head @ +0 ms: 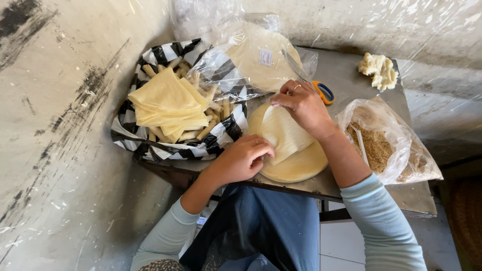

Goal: The person uses scissors to cut circular pieces of flatbread into smaller triangular sections, stacking the finished pieces into a basket.

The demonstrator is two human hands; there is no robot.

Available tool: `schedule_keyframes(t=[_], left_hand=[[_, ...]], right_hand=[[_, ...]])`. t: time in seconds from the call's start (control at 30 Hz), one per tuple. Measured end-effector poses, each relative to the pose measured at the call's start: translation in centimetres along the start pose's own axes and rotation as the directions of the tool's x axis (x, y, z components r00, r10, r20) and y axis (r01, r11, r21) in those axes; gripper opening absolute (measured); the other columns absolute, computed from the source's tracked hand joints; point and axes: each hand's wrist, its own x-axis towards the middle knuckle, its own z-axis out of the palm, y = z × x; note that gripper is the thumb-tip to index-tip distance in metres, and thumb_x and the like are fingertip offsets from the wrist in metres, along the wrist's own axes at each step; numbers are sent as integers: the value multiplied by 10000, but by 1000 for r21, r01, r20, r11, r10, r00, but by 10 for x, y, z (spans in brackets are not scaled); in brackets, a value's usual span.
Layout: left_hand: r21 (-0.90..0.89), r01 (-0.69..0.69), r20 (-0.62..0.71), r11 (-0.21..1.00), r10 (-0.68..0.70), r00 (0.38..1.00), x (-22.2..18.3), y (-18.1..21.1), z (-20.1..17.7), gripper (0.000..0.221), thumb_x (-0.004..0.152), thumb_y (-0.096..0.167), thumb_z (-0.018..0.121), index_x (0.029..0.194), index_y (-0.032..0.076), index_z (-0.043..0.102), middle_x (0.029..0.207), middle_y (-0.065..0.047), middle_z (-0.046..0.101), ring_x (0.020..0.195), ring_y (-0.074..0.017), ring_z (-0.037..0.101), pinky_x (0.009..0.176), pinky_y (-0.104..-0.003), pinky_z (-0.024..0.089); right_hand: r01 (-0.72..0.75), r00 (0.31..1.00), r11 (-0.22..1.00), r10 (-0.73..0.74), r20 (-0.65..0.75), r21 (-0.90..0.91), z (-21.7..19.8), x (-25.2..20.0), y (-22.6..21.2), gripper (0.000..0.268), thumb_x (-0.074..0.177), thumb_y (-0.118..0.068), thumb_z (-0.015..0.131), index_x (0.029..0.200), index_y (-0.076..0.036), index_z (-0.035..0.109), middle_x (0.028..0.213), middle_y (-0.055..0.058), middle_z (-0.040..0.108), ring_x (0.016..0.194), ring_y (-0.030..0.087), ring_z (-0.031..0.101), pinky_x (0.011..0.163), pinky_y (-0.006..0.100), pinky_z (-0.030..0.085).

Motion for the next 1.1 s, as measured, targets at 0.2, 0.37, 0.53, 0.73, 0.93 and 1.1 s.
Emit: schedule_keyframes(t=[0.2, 0.37, 0.53, 0.73, 0.93, 1.1], left_hand=[[37, 17, -13, 999, -17, 1000, 1, 2, -2, 199, 795, 1, 683, 974, 78, 642, 1005, -48, 691, 1007, -290, 645, 927, -421, 507], [7, 6, 1, 1000, -6, 1000, 1, 1, -4, 123, 860, 92, 760, 954, 94, 680, 1031, -18, 707, 1025, -260, 658, 915, -395, 517], [114, -77, -31, 990, 81, 996, 1, 1, -3, 144, 828, 103, 781, 951, 95, 705, 1018, -19, 701, 1005, -248, 652, 936, -411, 497], [175, -105, -55, 979, 116, 992, -1, -4, 2, 108, 877, 132, 787, 950, 111, 711, 991, 6, 703, 988, -213, 654, 945, -393, 502], [186, -93, -35, 978, 101, 994, -1, -7, 5, 93, 911, 150, 735, 965, 83, 700, 1020, -36, 713, 1006, -242, 650, 933, -401, 506], [192, -66, -24, 979, 72, 997, -1, -13, 10, 95, 937, 145, 714, 986, 70, 684, 1026, -64, 716, 1051, -262, 659, 946, -415, 507]], right_hand=[[-36, 999, 999, 36, 39, 3, 5, -3, 8, 202, 816, -70, 797, 1001, -152, 784, 942, 19, 676, 897, 221, 675, 820, 385, 524], [-120, 988, 992, 116, 107, 33, 9, -7, 11, 156, 834, -72, 790, 974, -140, 785, 920, 43, 677, 837, 257, 656, 739, 386, 530], [-149, 976, 985, 133, 173, 87, 13, -9, 14, 112, 856, -90, 776, 966, -111, 769, 916, 83, 660, 834, 276, 668, 722, 404, 525], [-117, 980, 990, 102, 171, 78, 9, -4, 12, 109, 865, -86, 766, 972, -106, 767, 922, 81, 681, 851, 294, 664, 753, 416, 524], [-127, 982, 989, 115, 147, 75, -19, 6, -6, 145, 824, -185, 796, 900, -84, 727, 910, 81, 687, 896, 280, 653, 773, 416, 526], [-558, 506, 824, 241, 828, 101, -36, 7, -28, 481, 666, -460, 868, 941, -124, 662, 878, 35, 694, 867, 197, 670, 772, 344, 551]])
